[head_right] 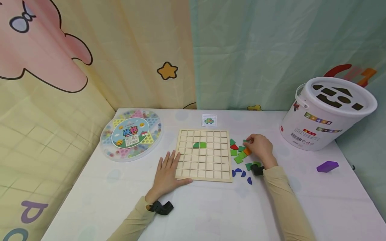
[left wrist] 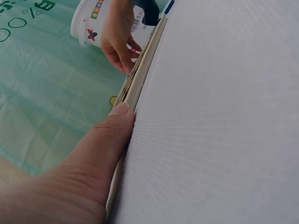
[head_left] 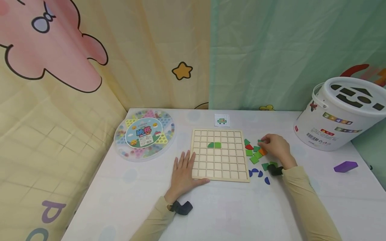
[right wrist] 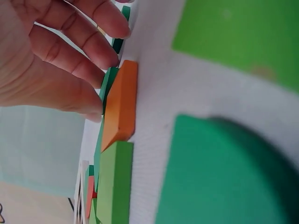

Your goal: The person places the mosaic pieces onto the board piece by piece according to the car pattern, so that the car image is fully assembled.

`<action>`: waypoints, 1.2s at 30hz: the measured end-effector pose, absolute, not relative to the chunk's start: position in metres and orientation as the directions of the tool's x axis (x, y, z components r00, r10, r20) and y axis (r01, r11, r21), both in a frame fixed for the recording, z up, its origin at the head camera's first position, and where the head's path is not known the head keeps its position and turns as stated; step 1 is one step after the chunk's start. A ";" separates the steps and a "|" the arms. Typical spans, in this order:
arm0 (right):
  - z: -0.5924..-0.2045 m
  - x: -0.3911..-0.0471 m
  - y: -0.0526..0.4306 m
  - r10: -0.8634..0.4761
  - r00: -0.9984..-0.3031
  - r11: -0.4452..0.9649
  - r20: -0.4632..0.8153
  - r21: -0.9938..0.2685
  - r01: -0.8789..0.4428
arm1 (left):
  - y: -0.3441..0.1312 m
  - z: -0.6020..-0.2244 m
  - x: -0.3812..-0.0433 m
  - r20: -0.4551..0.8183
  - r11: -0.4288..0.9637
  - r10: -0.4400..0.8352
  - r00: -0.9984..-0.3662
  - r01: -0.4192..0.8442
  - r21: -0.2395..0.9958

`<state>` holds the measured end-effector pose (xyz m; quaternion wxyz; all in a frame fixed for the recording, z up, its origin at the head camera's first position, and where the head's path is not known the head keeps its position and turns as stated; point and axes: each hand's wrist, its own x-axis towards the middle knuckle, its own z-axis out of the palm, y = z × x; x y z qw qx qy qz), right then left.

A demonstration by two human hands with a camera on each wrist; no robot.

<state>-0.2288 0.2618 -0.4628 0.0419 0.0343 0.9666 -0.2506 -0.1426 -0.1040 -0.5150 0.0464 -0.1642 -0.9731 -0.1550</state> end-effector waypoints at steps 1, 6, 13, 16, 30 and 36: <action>-0.463 -0.229 0.262 0.042 -0.994 0.873 -0.096 -0.481 0.084 | -0.104 -0.515 -0.143 0.143 0.898 0.305 -0.942 0.334 0.285; -0.463 -0.230 0.262 0.043 -0.995 0.871 -0.089 -0.485 0.081 | -0.104 -0.515 -0.142 0.165 0.891 0.307 -0.937 0.344 0.295; -0.467 -0.226 0.263 0.041 -0.999 0.864 -0.029 -0.500 0.050 | -0.103 -0.516 -0.142 0.179 0.892 0.310 -0.934 0.350 0.285; -0.469 -0.225 0.264 0.031 -1.000 0.860 0.005 -0.510 0.024 | -0.103 -0.517 -0.143 0.175 0.894 0.310 -0.934 0.349 0.282; -0.463 -0.219 0.255 -0.017 -0.997 0.860 0.070 -0.508 -0.051 | -0.104 -0.516 -0.142 0.159 0.892 0.308 -0.938 0.343 0.294; -0.459 -0.217 0.240 -0.043 -0.994 0.860 0.103 -0.502 -0.089 | -0.105 -0.518 -0.142 0.185 0.886 0.307 -0.934 0.351 0.304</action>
